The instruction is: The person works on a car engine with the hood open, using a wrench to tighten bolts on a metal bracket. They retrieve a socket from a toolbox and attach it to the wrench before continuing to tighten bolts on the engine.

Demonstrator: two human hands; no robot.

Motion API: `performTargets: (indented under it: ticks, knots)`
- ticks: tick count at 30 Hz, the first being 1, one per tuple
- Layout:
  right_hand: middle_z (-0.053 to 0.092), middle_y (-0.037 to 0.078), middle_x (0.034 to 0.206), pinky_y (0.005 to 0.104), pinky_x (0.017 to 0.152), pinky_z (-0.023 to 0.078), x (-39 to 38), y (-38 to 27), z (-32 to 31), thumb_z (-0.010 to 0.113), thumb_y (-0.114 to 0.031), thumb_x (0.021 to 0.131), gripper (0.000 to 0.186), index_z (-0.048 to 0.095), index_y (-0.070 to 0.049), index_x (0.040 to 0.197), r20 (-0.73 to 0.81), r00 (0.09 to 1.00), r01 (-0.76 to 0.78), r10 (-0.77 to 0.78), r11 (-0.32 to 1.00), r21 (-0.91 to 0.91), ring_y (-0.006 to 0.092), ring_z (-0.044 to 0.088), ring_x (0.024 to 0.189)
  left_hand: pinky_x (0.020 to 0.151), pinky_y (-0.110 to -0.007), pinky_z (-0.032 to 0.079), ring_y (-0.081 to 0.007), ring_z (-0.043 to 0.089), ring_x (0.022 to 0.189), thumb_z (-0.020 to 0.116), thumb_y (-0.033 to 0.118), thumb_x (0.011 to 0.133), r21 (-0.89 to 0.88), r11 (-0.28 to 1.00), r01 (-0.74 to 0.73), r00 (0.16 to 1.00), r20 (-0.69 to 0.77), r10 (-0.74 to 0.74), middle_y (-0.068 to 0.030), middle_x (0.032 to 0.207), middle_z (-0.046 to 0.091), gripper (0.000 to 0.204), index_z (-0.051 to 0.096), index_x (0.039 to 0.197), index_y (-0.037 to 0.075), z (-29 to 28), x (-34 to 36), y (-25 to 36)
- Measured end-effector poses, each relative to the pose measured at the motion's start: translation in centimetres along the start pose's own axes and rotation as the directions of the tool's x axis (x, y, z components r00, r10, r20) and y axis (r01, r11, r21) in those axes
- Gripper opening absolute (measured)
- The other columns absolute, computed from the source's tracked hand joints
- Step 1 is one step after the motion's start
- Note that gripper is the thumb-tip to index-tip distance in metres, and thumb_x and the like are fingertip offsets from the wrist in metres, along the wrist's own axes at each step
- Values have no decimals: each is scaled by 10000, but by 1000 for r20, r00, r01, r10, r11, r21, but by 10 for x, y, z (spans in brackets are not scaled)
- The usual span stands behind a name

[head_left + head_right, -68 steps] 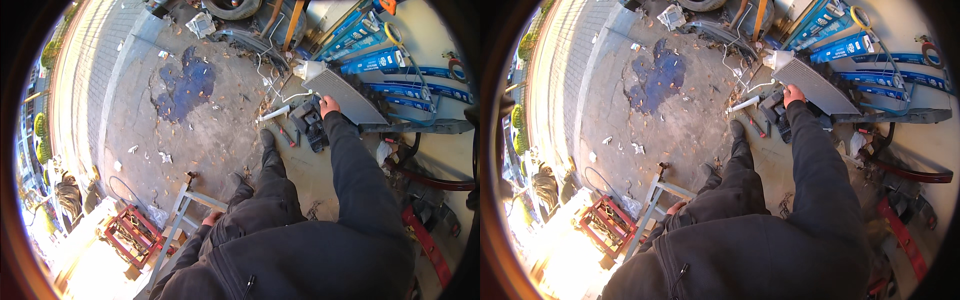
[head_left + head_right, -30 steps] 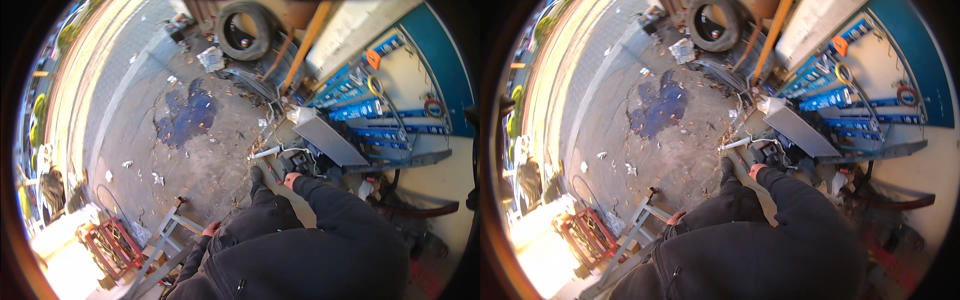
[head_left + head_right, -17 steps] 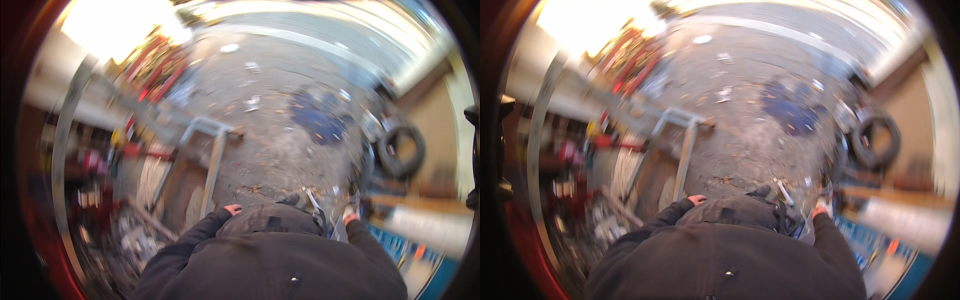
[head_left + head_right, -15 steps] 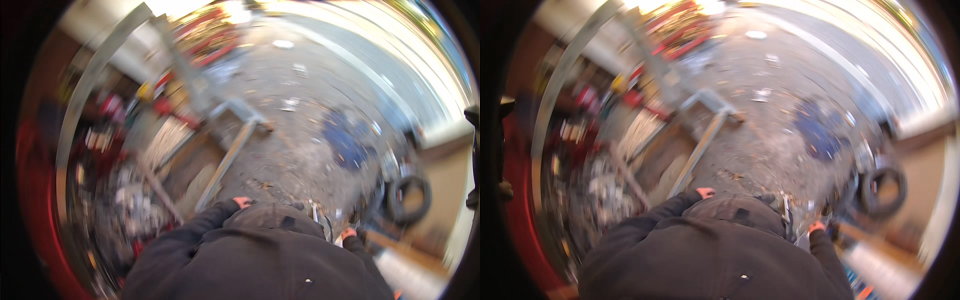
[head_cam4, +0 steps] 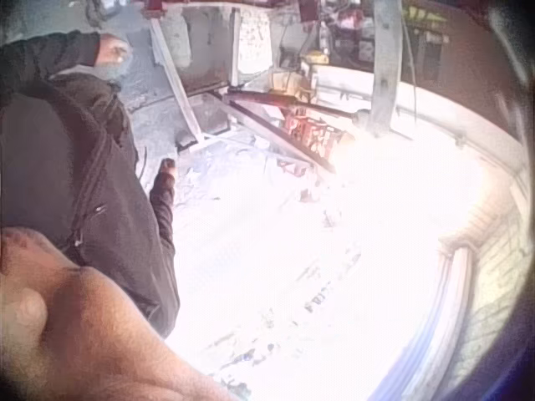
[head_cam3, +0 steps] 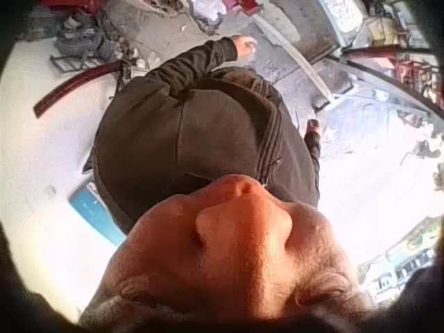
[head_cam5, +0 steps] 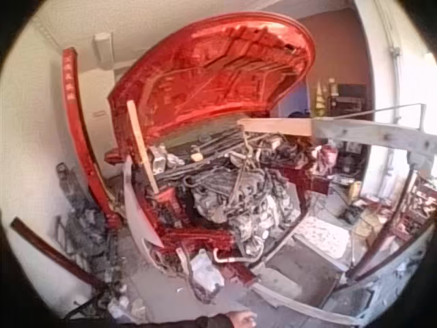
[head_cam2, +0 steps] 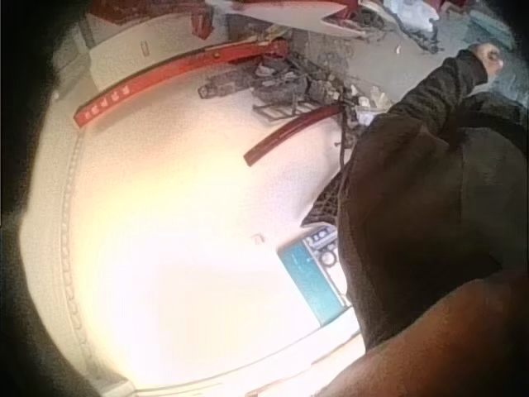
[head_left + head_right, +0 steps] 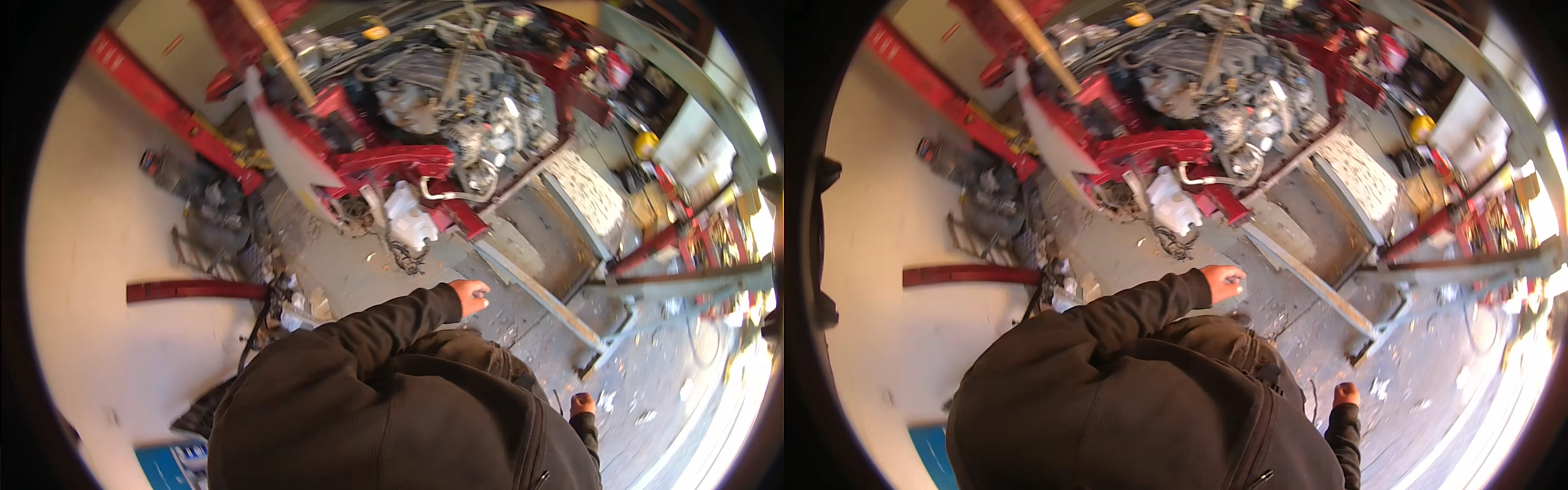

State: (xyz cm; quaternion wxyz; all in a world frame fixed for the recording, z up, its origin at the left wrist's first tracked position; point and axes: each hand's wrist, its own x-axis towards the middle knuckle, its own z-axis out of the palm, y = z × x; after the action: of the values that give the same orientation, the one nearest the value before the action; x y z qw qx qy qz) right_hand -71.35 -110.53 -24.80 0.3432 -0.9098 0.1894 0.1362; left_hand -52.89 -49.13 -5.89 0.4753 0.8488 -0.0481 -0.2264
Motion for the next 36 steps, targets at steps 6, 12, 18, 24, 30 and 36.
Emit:
performTargets:
  ticks: [6, 12, 18, 24, 30, 36]
  knots:
    - [796, 204, 930, 469, 837, 629, 157, -220, 6, 765, -263, 935, 212, 762, -54, 971, 41, 896, 441, -442, 875, -199, 388, 800, 935, 1016, -373, 594, -220, 741, 1191, 774, 254, 1039, -150, 984, 98, 917, -370, -148, -178, 1265, 777, 482, 671, 1429, -10, -75, -105, -63]
    - [787, 164, 1019, 395, 825, 632, 140, -440, 82, 804, -190, 956, 268, 742, -18, 1152, 246, 699, 648, -672, 740, 179, 296, 794, 922, 842, -304, 597, -105, 724, 937, 756, 171, 1047, -348, 910, -225, 687, -719, -104, -60, 1163, 776, 395, 688, 1395, -3, -198, -119, -41]
    - [740, 190, 1164, 399, 808, 639, 115, -577, 111, 827, -109, 929, 382, 705, 2, 1274, 353, 554, 712, -754, 649, 269, 307, 773, 923, 808, -260, 515, -119, 746, 975, 697, 241, 1082, -4, 875, -484, 252, -958, 135, -35, 1155, 798, 267, 761, 1256, 50, -456, -103, -10]
    - [740, 70, 1095, 322, 787, 593, 130, -655, 104, 760, -49, 958, 333, 692, -7, 1281, 246, 795, 448, -555, 810, 378, 155, 708, 895, 780, -298, 475, -154, 740, 1043, 702, 377, 1065, -303, 856, -418, 371, -918, -143, -43, 1216, 781, 376, 727, 1331, 112, -719, -24, -37]
    - [747, 59, 1064, 299, 810, 566, 124, -734, 112, 718, -27, 973, 273, 688, 13, 1242, 160, 826, 430, -540, 788, 441, 129, 683, 890, 871, -412, 553, -214, 638, 937, 923, 580, 853, 56, 969, 241, 344, -939, -31, -76, 1093, 684, 826, 700, 1340, -49, -897, 72, -46]
    - [756, 101, 1073, 314, 871, 583, 138, -784, 112, 675, -32, 1005, 230, 674, 41, 1223, 206, 795, 469, -570, 794, 387, 157, 726, 949, 1002, -421, 556, -265, 699, 1170, 1049, 280, 734, 37, 986, -165, 66, -997, 48, -198, 1330, 732, 915, 601, 1410, -143, -895, 108, -65]
